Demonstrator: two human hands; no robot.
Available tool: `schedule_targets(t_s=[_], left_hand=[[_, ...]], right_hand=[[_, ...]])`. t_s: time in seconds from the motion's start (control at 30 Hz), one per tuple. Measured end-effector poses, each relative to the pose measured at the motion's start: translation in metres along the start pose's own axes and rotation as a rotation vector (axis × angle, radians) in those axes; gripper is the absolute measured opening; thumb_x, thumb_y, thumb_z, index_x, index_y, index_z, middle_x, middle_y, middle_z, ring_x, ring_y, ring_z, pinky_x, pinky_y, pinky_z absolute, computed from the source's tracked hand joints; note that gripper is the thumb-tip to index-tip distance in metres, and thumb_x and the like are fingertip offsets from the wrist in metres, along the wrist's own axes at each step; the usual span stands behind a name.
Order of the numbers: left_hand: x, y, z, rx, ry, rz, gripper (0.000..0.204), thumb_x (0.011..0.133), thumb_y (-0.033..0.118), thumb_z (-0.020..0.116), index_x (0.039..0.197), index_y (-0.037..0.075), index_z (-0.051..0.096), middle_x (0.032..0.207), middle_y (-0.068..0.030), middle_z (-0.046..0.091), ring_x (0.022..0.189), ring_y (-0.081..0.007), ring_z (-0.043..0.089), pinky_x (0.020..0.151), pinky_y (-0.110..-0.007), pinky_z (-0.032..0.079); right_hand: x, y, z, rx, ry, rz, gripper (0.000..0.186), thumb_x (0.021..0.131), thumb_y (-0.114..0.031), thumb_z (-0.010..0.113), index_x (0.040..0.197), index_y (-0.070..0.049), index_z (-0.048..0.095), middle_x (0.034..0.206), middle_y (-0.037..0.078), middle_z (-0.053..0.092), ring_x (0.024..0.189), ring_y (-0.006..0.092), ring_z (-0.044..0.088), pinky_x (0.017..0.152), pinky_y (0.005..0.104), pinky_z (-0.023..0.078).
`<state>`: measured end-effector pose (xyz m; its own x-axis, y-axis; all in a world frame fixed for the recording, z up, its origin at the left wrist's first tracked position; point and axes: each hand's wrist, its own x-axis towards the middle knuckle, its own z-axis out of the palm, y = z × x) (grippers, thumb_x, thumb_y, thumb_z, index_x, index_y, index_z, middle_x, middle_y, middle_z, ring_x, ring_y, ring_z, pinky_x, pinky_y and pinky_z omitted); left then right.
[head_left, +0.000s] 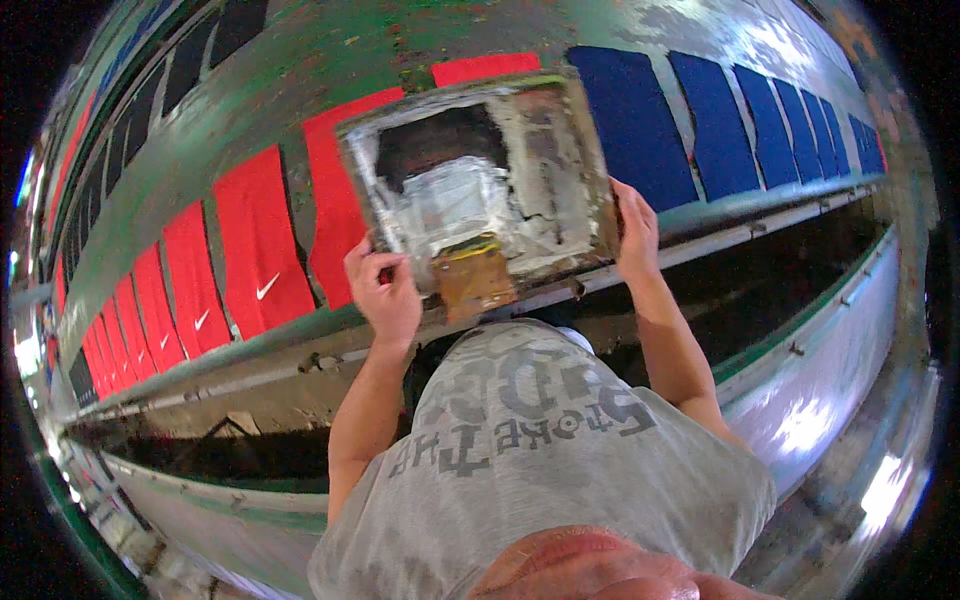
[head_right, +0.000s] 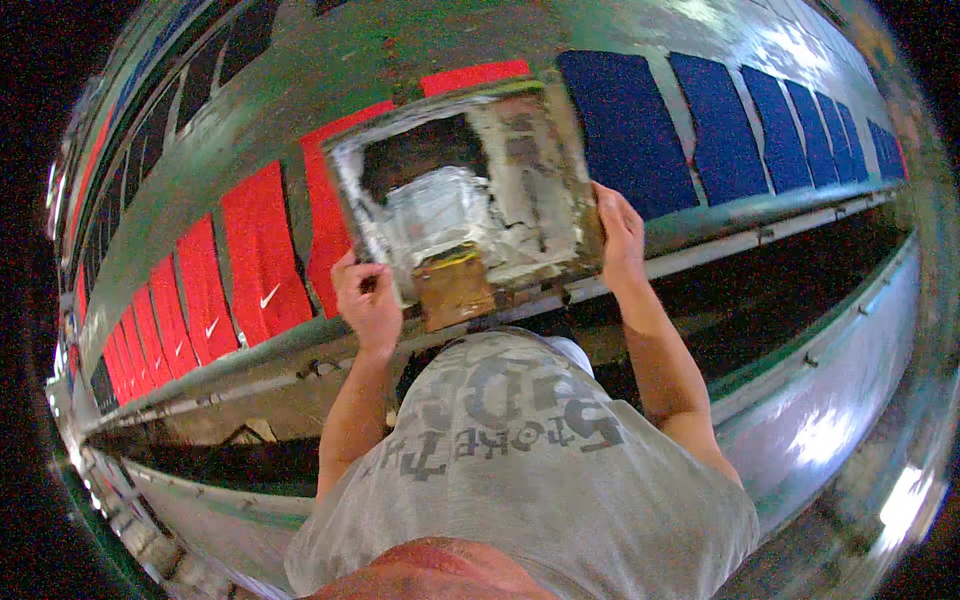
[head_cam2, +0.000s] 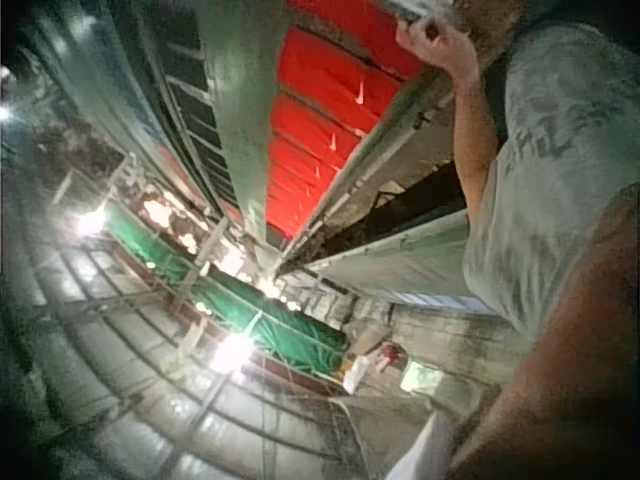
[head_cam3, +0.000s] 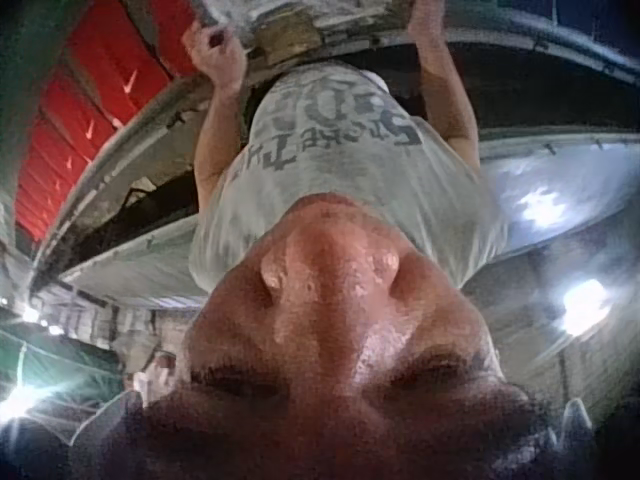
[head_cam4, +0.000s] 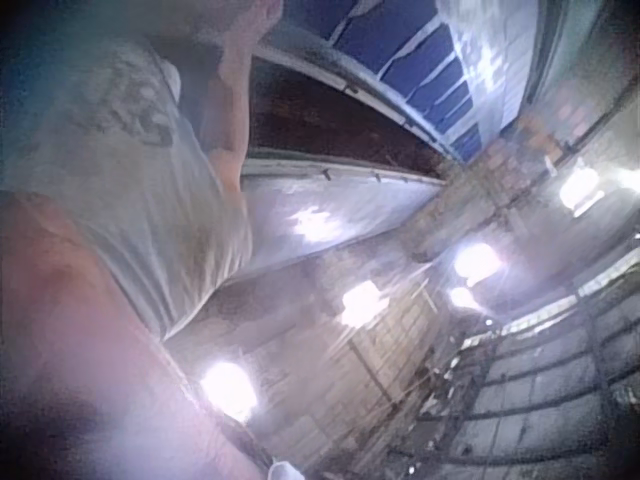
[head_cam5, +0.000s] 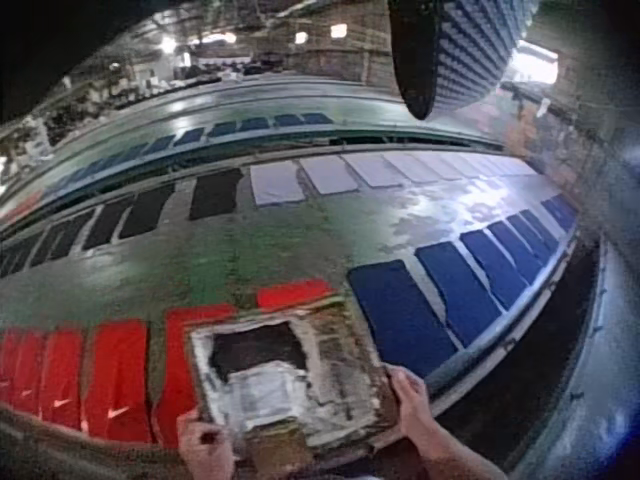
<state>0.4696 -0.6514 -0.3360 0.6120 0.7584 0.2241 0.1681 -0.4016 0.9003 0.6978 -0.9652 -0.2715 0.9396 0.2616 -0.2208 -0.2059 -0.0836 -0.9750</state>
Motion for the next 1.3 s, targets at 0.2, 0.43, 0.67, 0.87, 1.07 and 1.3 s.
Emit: schedule_targets(t_s=[0.2,0.43,0.67,0.87,1.07,1.3], left_hand=[[-0.044,0.051,0.107,-0.056,-0.004,0.020,0.017,0.082,-0.005,0.083,0.092,0.005,0.074,0.133,-0.0255,0.071,0.128,-0.0408,0.065,0.111,-0.048,0.049],[-0.046,0.042,0.115,-0.042,-0.009,-0.013,0.014,0.083,-0.005,0.082,0.089,0.005,0.073,0.130,-0.0253,0.072,0.128,-0.0416,0.066,0.111,-0.049,0.049],[-0.048,0.041,0.120,-0.049,0.007,-0.036,0.014,0.083,-0.005,0.084,0.087,0.004,0.074,0.129,-0.0249,0.072,0.132,-0.0420,0.065,0.113,-0.049,0.049],[-0.048,0.040,0.122,-0.089,0.023,-0.075,0.013,0.082,-0.007,0.081,0.085,0.004,0.074,0.125,-0.0234,0.067,0.128,-0.0418,0.065,0.112,-0.048,0.052],[-0.048,0.038,0.124,-0.071,0.025,-0.084,0.014,0.082,-0.006,0.082,0.083,0.004,0.073,0.123,-0.0235,0.068,0.127,-0.0424,0.065,0.111,-0.050,0.052],[-0.044,0.037,0.124,-0.005,-0.040,-0.066,0.012,0.083,-0.001,0.082,0.093,0.004,0.076,0.120,-0.0233,0.071,0.126,-0.0439,0.065,0.111,-0.052,0.050]], right_hand=[[0.023,-0.006,-0.124,-0.041,0.010,-0.042,0.046,0.121,-0.030,0.056,0.148,0.004,0.071,0.133,0.005,0.078,0.120,0.0134,0.070,0.109,0.0319,0.053],[0.030,0.014,-0.130,-0.076,-0.052,-0.028,0.052,0.119,-0.035,0.062,0.153,0.003,0.068,0.143,0.009,0.075,0.130,0.0175,0.067,0.117,0.0357,0.049],[0.032,0.021,-0.133,-0.106,-0.043,0.004,0.055,0.117,-0.036,0.066,0.154,0.004,0.066,0.145,0.009,0.074,0.134,0.0181,0.066,0.120,0.0357,0.046],[0.034,0.021,-0.131,-0.122,-0.041,0.002,0.054,0.116,-0.036,0.067,0.152,0.004,0.068,0.144,0.008,0.074,0.131,0.0176,0.066,0.119,0.0355,0.046],[0.038,0.029,-0.136,-0.110,-0.038,0.018,0.053,0.116,-0.035,0.067,0.152,0.005,0.068,0.144,0.008,0.074,0.130,0.0167,0.066,0.118,0.0355,0.046],[0.020,-0.011,-0.100,-0.863,-0.020,-0.478,0.045,0.107,-0.022,0.077,0.145,0.001,0.071,0.143,0.013,0.074,0.130,0.0301,0.068,0.114,0.0435,0.051]])
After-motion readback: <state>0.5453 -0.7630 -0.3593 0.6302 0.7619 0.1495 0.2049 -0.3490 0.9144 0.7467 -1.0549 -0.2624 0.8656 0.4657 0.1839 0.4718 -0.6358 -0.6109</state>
